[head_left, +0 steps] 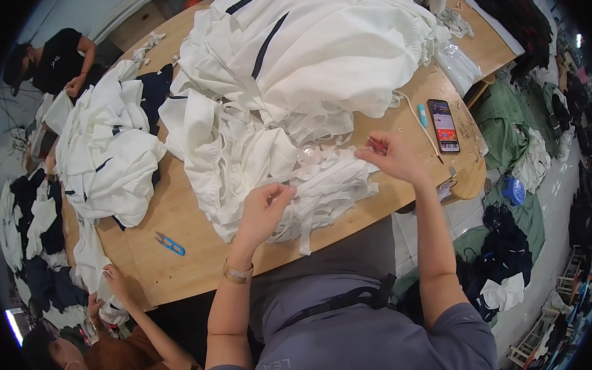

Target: The recorder is cutting strips from a pile of white fabric using scissors.

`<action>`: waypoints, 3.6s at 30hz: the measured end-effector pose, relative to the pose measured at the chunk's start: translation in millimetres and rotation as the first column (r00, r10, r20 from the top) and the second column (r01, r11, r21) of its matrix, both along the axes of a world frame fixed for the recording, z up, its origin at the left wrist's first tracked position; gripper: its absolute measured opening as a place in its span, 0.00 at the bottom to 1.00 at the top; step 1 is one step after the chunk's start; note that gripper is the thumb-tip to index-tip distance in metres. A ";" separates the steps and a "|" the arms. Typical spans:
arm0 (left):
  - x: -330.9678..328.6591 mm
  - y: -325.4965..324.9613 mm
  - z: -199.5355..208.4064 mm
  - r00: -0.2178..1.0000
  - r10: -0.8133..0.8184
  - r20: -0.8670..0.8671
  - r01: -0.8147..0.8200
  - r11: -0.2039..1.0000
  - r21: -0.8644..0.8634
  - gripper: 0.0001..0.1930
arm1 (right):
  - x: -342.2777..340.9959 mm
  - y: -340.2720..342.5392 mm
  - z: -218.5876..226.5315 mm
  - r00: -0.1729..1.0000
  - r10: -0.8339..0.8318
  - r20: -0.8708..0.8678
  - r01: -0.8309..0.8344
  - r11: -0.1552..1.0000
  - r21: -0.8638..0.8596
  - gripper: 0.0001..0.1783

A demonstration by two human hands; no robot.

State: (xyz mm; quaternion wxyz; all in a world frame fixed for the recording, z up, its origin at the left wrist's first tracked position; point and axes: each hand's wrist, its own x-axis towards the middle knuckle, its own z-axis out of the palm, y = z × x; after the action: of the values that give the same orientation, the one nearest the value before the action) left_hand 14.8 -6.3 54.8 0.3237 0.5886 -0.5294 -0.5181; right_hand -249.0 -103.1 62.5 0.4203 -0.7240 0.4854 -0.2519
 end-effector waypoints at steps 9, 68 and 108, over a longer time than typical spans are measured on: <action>9.9 33.7 -29.2 0.978 0.169 0.123 -0.174 0.984 0.031 0.12 | 47.9 92.3 -57.3 0.886 -0.242 0.395 0.114 0.940 0.320 0.24; 1.0 48.7 -7.4 0.985 0.157 -0.072 -0.158 0.987 -0.017 0.06 | 107.1 119.3 -43.4 0.740 -0.362 0.567 -0.428 0.396 0.812 0.28; 11.1 36.7 -36.2 0.980 0.164 0.114 -0.163 0.986 -0.018 0.11 | 43.3 89.9 -69.4 0.872 -0.368 0.323 0.231 0.890 0.393 0.23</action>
State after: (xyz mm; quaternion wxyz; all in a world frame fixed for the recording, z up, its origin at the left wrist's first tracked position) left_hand 25.9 30.4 18.6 0.3368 0.6576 -0.4993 -0.4525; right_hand -205.7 -13.2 -6.9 0.5823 -0.4899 0.5363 -0.3651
